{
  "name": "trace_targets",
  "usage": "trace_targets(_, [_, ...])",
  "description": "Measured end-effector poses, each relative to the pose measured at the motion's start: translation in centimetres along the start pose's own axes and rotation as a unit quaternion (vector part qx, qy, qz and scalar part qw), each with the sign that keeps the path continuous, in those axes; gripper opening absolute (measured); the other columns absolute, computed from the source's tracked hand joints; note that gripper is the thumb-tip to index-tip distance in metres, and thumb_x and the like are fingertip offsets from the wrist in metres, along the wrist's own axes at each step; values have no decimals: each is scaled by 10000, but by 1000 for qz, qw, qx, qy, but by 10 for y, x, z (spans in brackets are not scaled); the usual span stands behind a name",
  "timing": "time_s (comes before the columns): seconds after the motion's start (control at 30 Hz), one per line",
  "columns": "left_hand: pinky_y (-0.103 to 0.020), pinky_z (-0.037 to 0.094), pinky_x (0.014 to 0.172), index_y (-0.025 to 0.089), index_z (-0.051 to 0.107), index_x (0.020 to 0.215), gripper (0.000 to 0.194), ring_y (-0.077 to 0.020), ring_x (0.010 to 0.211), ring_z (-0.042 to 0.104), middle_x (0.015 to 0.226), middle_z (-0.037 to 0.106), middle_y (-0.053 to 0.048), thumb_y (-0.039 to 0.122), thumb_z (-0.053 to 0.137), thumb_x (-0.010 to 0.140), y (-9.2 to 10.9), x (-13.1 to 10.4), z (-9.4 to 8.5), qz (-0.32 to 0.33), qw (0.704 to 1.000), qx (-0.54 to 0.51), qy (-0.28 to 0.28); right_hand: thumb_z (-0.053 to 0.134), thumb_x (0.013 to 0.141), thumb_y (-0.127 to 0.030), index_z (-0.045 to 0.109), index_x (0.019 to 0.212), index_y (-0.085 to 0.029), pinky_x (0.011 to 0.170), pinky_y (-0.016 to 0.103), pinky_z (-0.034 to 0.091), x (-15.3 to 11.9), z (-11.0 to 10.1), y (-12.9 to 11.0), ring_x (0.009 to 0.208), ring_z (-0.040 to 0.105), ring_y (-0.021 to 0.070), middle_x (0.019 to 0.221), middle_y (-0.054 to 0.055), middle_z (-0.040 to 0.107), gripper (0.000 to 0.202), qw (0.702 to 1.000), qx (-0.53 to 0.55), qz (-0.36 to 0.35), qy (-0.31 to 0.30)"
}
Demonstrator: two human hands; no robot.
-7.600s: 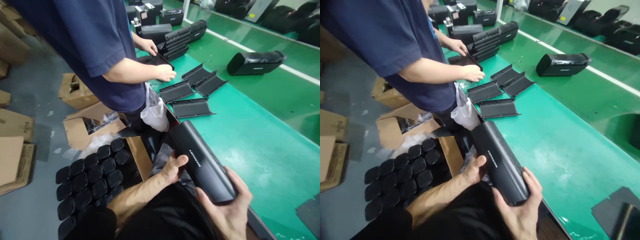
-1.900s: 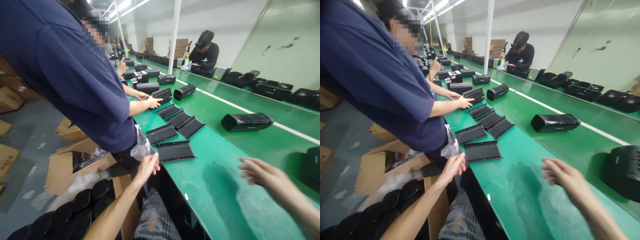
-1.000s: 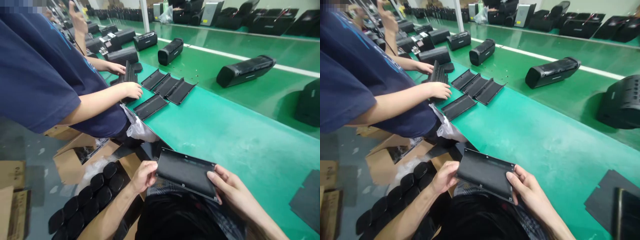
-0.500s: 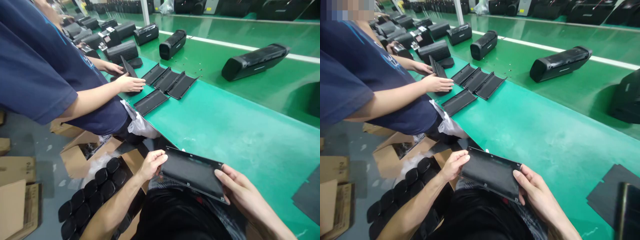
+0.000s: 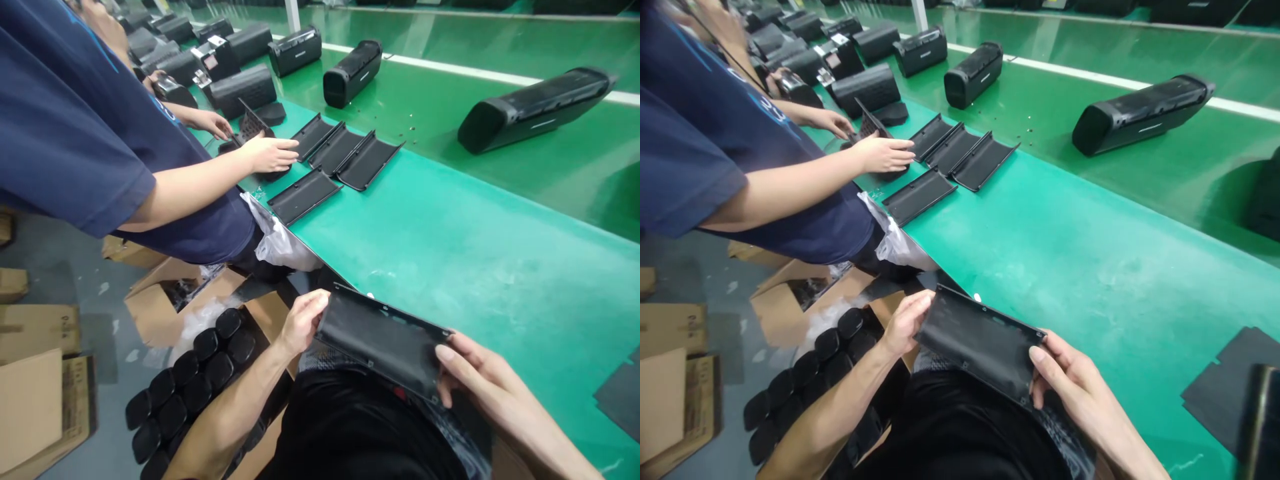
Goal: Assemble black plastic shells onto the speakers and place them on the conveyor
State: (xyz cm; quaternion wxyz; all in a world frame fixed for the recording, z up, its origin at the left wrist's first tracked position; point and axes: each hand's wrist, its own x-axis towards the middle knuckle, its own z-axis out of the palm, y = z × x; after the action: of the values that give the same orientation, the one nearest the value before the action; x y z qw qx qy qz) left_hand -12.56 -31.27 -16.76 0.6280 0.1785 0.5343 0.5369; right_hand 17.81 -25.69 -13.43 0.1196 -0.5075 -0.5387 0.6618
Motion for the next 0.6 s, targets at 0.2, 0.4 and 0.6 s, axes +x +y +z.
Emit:
trace_targets(0.2, [-290, 501, 660, 152, 726, 1044, 660, -171, 687, 628, 827, 720, -56, 733, 783, 737, -19, -5, -4, 17, 993, -113, 34, 594, 994, -716, 691, 881, -221, 674, 337, 603, -11, 9, 7, 639, 744, 249, 720, 94, 782, 517, 1000, 13, -2, -5])
trace_targets(0.4, [-279, 523, 648, 156, 685, 1058, 558, -157, 663, 647, 793, 693, -21, 509, 886, 676, -29, -8, -4, 35, 993, -97, 49, 595, 1029, -640, 688, 1365, -222, 712, 324, 630, -12, 20, 24, 669, 764, 248, 732, 43, 785, 545, 999, -27, -29, 33])
trace_targets(0.6, [-244, 486, 523, 160, 689, 996, 401, -121, 550, 598, 732, 671, 11, 365, 833, 682, -29, -2, -5, 25, 994, -78, 76, 594, 1035, -623, 671, 1398, -230, 718, 324, 634, -11, 23, 30, 695, 771, 250, 772, 40, 796, 540, 997, -48, -44, 47])
